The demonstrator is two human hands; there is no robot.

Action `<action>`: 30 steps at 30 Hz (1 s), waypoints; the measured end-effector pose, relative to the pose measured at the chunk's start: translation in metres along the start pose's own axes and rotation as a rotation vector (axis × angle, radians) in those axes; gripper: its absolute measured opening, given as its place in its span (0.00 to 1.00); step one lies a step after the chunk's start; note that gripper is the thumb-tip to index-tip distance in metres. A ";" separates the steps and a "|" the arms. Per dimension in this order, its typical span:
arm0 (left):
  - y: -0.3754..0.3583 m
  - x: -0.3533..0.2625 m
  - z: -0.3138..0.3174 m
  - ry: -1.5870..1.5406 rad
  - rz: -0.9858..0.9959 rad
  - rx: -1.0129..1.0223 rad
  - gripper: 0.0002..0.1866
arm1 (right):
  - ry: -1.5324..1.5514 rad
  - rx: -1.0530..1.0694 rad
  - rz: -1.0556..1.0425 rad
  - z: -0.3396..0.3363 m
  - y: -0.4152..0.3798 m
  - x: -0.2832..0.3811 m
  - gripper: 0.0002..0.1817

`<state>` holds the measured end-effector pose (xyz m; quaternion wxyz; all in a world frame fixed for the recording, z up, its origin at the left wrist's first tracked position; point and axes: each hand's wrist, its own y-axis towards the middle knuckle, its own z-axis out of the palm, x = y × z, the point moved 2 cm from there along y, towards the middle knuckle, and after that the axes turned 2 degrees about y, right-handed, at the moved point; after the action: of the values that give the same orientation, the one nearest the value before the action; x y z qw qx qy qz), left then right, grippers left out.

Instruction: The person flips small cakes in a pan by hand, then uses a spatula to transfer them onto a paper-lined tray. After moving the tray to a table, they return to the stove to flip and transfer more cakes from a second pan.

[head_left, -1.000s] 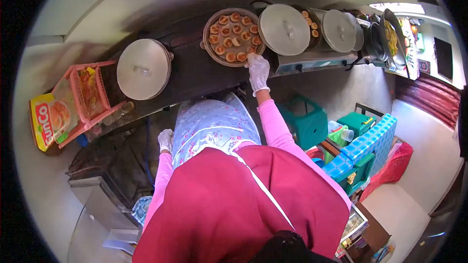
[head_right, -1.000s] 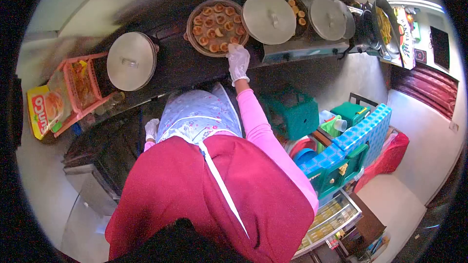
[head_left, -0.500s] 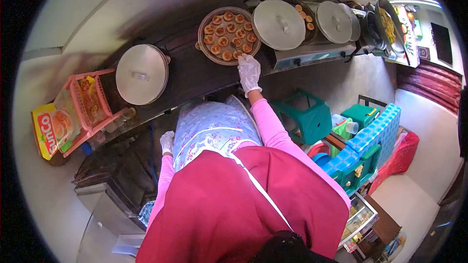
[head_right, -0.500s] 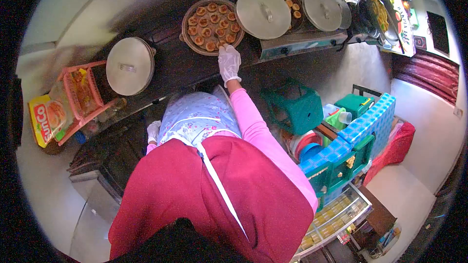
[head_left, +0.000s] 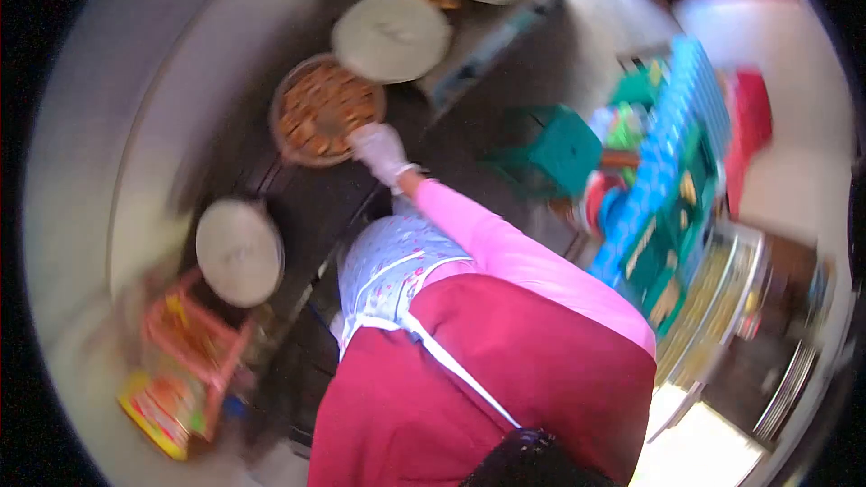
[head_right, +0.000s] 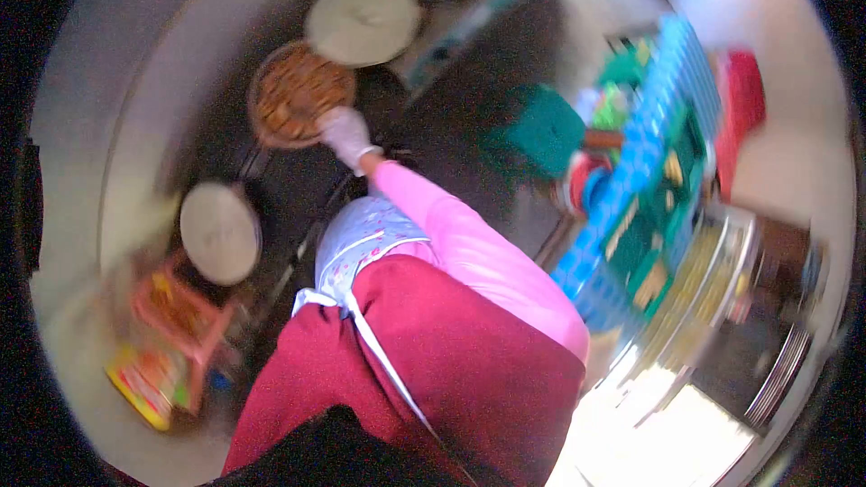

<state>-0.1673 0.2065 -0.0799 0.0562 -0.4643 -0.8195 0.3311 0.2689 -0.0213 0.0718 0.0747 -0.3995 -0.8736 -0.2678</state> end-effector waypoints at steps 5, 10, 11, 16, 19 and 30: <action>0.078 -0.011 -0.064 0.187 0.184 0.122 0.12 | 0.507 0.324 0.847 0.008 0.007 0.010 0.10; 0.132 -0.043 -0.098 0.297 0.286 0.152 0.11 | 0.605 -0.135 0.878 0.013 -0.027 -0.004 0.20; 0.139 -0.046 -0.105 0.311 0.301 0.156 0.11 | 0.655 -0.136 0.889 0.005 -0.029 -0.005 0.18; 0.154 -0.054 -0.120 0.368 0.352 0.179 0.11 | 0.565 -0.025 0.692 -0.012 -0.023 -0.015 0.10; 0.156 -0.048 -0.119 0.377 0.359 0.186 0.11 | 0.415 0.108 0.561 0.003 -0.022 -0.019 0.09; 0.061 -0.001 -0.040 0.323 0.187 0.140 0.10 | 0.062 0.089 0.170 -0.028 0.010 -0.003 0.07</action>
<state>-0.1064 0.2465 -0.0847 0.1879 -0.5806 -0.7280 0.3124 0.2761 -0.0330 0.0979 0.1416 -0.4598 -0.8449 -0.2336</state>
